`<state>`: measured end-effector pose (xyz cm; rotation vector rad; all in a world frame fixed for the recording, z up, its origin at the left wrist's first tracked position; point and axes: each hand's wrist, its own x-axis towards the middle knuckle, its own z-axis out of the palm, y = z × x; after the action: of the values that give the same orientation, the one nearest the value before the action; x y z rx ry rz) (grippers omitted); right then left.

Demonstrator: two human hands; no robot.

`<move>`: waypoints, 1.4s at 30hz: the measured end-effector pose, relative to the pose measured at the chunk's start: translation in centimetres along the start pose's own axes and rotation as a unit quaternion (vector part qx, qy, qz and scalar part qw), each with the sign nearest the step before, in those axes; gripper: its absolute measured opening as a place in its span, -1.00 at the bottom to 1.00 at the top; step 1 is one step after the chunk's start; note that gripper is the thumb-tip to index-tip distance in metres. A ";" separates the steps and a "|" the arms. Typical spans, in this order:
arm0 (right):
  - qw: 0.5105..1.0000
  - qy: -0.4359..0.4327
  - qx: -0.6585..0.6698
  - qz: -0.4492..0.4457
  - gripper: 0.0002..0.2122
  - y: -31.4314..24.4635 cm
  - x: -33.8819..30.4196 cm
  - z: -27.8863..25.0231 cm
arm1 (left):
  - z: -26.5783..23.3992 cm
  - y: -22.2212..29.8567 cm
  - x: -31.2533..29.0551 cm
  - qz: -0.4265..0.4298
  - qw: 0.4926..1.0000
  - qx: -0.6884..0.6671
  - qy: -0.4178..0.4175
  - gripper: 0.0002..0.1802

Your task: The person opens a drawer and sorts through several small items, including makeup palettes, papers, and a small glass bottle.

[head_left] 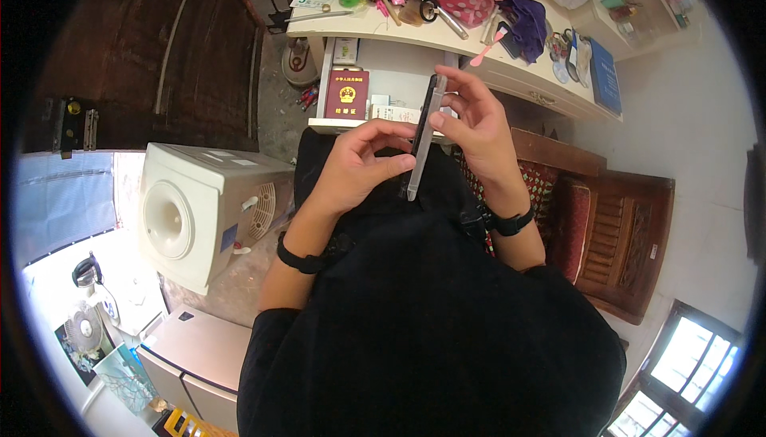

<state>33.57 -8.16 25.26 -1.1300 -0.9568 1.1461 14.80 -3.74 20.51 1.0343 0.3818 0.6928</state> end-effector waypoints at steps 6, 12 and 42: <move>1.000 -0.004 -0.024 -0.006 -0.46 0.1 0.1 0.0 | 0.5 0.5 -0.1 -0.032 0.999 0.000 0.011 -0.60; 0.998 0.011 -0.063 -0.013 -0.45 0.3 0.1 0.4 | 1.3 0.4 -0.3 0.001 1.000 0.008 0.029 -0.57; 0.989 0.099 0.107 0.025 -0.62 1.7 0.2 0.1 | 0.6 1.6 -0.1 0.119 0.895 0.399 0.160 -0.58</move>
<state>33.23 -7.84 23.63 -1.0742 -0.6398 1.1238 14.54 -3.65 22.22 1.7726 0.8825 0.9612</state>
